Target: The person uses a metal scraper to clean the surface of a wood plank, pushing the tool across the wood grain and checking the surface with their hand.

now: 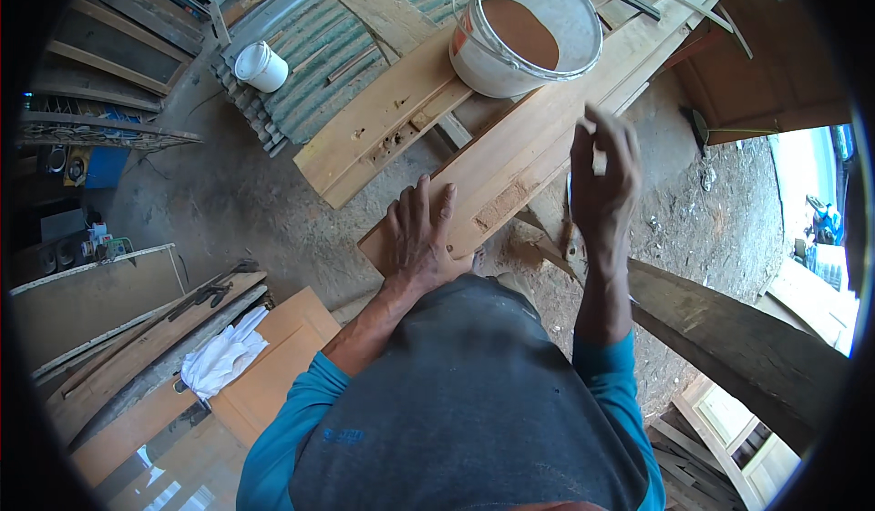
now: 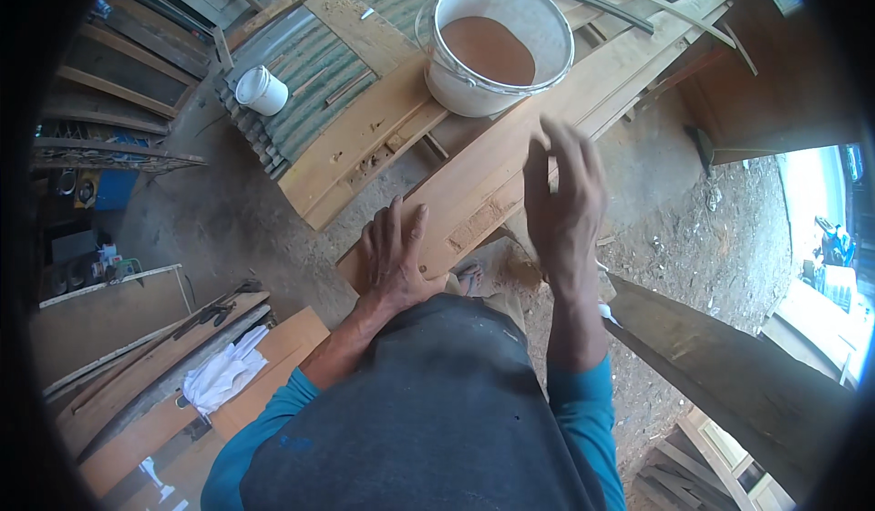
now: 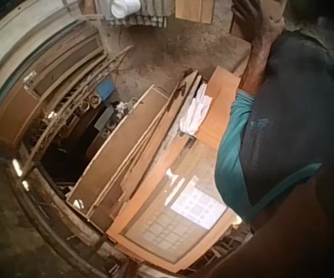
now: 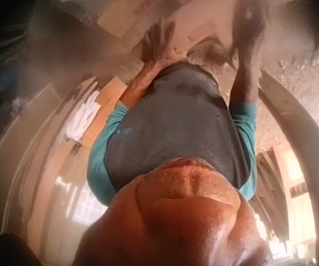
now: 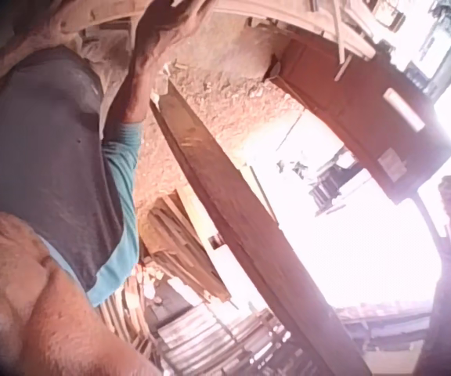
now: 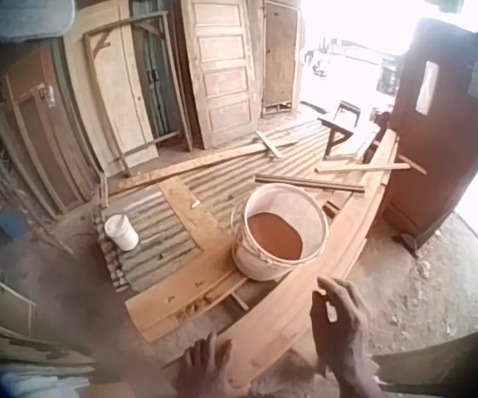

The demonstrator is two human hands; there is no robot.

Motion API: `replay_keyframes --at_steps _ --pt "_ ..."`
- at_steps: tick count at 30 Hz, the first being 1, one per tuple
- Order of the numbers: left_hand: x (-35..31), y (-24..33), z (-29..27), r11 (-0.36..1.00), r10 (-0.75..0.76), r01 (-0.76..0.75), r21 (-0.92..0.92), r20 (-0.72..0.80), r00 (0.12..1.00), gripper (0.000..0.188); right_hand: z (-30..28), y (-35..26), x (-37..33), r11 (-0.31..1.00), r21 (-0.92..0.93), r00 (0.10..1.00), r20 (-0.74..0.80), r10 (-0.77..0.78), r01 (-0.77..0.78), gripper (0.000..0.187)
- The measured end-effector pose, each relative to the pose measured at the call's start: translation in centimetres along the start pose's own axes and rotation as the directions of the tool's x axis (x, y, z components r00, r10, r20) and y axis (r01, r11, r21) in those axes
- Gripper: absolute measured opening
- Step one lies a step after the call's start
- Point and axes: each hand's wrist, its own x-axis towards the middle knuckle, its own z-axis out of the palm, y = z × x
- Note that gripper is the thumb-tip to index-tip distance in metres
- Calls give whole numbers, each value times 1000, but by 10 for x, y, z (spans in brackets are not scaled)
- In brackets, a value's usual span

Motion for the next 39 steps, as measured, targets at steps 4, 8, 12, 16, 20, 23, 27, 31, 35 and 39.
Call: replay_keyframes --at_steps 4,8,12,16,20,23,27,31,35,39 --pt "2 2 -3 1000 9 -8 31 -32 999 124 50 21 120 974 -139 958 249 -141 179 22" --pt "3 3 -7 999 8 -6 38 -35 999 121 131 71 172 901 -313 686 727 25 299 24" --pt "5 2 -4 1000 26 -25 15 -52 998 118 176 132 166 937 -234 610 792 28 260 26" --pt "3 1 -3 1000 17 -17 7 -77 997 120 171 124 166 956 -202 641 767 18 215 22" --pt "3 0 -5 1000 13 -12 14 -64 998 120 151 106 177 958 -138 746 658 -101 252 21" --pt "5 -1 -3 1000 24 -23 8 -38 999 121 115 84 186 959 -70 817 542 -196 276 21" --pt "3 -4 4 1000 18 -19 -12 -48 999 123 56 42 177 970 117 827 506 -244 214 18" --pt "2 -3 5 999 37 -39 -20 -76 996 124 -5 -14 108 977 211 815 560 -148 32 17" --pt "-2 -5 4 999 16 -19 -46 -71 997 126 -1 -7 26 972 213 616 780 -109 -97 14" --pt "-3 -8 12 997 20 -26 -70 -86 996 130 7 -2 -35 972 88 479 877 27 -217 13"
